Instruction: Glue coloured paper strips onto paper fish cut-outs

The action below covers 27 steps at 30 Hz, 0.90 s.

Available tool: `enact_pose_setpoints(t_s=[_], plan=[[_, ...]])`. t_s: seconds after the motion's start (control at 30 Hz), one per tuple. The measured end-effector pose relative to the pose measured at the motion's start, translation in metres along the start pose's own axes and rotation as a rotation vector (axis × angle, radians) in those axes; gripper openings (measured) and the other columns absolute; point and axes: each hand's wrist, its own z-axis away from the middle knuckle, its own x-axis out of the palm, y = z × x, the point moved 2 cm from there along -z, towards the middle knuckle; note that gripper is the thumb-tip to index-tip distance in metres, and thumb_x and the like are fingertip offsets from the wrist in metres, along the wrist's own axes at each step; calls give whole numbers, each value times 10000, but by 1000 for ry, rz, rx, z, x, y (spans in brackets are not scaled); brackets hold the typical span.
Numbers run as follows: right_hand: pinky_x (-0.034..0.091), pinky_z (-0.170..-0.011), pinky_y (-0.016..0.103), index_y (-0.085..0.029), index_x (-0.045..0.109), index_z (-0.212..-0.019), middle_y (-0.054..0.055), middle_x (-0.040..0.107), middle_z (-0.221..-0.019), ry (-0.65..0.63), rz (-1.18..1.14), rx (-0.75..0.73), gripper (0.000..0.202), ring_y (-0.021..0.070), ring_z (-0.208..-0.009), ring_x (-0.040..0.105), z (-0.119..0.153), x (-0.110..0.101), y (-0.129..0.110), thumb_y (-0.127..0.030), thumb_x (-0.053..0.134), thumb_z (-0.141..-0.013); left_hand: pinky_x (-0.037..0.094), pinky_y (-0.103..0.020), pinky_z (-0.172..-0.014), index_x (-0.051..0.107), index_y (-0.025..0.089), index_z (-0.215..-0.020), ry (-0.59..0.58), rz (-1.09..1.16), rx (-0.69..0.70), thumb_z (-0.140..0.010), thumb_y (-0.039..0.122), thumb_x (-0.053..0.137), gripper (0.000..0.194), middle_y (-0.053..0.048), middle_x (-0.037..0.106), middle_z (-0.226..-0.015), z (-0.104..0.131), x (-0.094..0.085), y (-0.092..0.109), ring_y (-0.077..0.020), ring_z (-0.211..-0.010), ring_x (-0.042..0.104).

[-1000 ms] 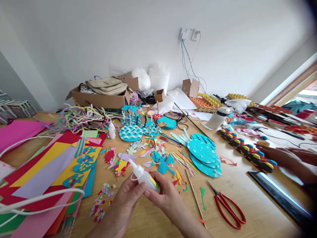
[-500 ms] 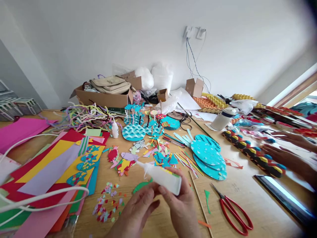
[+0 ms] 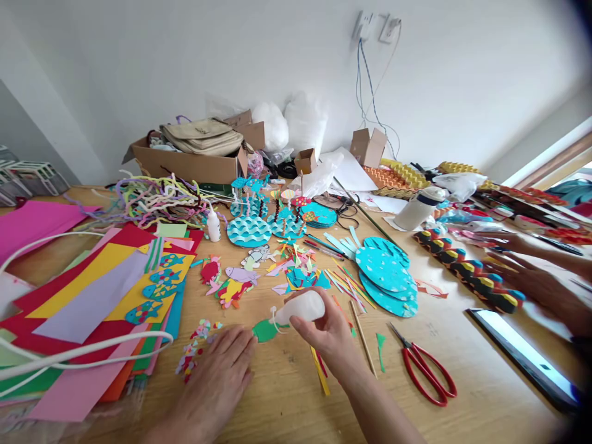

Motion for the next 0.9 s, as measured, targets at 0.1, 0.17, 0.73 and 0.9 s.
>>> enact_pose_setpoints(t_s=[0.1, 0.17, 0.73, 0.9], plan=[[442, -596, 223, -195, 506, -898, -6, 543, -735, -42, 35, -24, 280, 126, -644, 507, -4, 9, 7, -341, 635, -697, 431, -387, -882, 566, 149, -1077, -7, -20, 6, -770, 151, 485, 317, -71, 621, -1094, -4, -1, 3, -236, -1016, 542], [442, -606, 226, -184, 513, -899, -2, 538, -736, -67, 88, -32, 295, 130, -657, 507, -5, 14, 9, -358, 636, -695, 424, -395, -885, 563, 153, -1076, -2, -4, -4, -776, 153, 487, 309, -68, 620, -1091, -4, 1, 3, -235, -1017, 540], [383, -622, 217, -194, 546, -818, -16, 546, -726, -64, 217, -156, 198, 129, -679, 487, -2, 19, 20, -352, 628, -732, 421, -426, -902, 551, 170, -1092, -10, 55, -45, -753, 141, 531, 341, -53, 602, -1133, -1, 3, 5, -241, -1048, 529], [384, -601, 207, -193, 548, -759, -21, 542, -690, -52, 228, -174, 178, 119, -649, 482, -4, 23, 21, -348, 630, -728, 398, -429, -927, 551, 189, -1100, -22, 91, -77, -764, 157, 531, 338, -41, 593, -1149, -1, 4, 4, -239, -1068, 517]])
